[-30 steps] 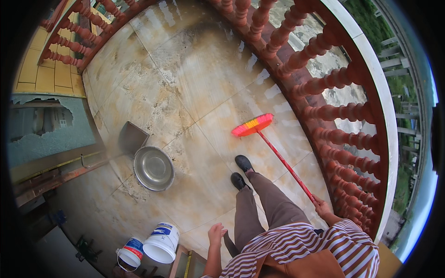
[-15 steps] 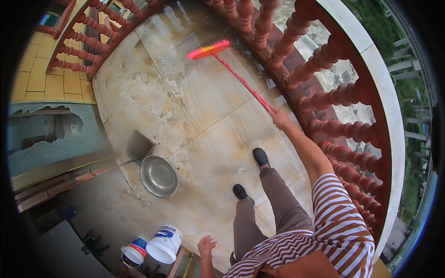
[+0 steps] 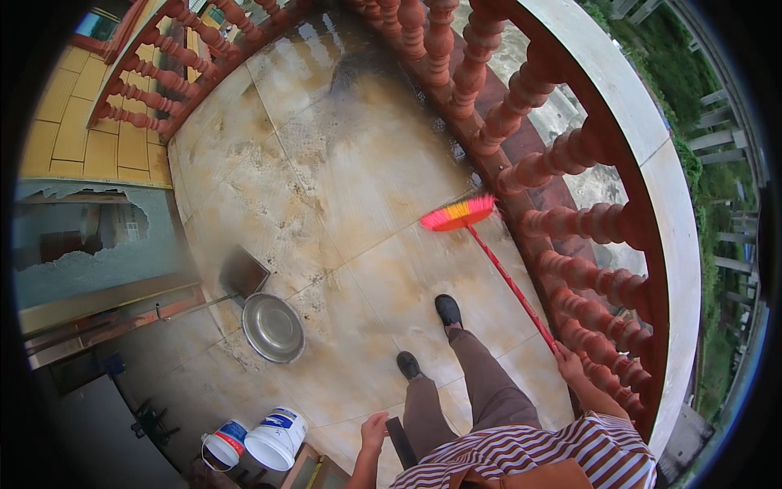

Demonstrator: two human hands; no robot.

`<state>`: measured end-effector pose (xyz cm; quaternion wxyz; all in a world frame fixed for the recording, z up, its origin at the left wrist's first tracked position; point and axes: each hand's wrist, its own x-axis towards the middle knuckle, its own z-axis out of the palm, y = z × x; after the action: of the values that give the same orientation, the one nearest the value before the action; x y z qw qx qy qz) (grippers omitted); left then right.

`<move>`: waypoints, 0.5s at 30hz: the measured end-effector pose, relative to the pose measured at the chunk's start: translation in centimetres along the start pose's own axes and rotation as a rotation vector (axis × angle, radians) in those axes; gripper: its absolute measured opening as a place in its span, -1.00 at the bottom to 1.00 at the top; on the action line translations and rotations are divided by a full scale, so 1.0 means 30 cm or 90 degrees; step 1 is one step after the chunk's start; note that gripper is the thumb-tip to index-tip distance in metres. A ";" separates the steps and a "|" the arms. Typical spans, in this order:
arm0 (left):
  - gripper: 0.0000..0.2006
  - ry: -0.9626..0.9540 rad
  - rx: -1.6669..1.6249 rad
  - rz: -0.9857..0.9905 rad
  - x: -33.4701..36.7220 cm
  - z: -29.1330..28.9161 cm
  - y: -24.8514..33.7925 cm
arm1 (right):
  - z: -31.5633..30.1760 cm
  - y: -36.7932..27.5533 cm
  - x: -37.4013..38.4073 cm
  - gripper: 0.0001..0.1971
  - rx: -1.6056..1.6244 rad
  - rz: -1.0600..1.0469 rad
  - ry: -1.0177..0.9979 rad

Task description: The person sweeps a tiled balcony floor using a red broom and a dustpan. They gather debris into the dustpan and transfer it into a bucket. The person then walks through a hallway and enters a room.

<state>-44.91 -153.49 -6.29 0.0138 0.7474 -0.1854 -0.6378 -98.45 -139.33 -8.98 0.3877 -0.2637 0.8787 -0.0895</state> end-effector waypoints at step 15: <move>-0.73 0.078 -0.077 -0.003 -0.133 -0.111 -0.055 | 0.181 -0.822 0.465 -0.52 -0.033 -0.293 0.036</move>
<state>-41.77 -151.50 -2.31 0.0692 0.7832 -0.1435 -0.6010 -92.60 -167.34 -12.62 0.3256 -0.4644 0.8079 -0.1601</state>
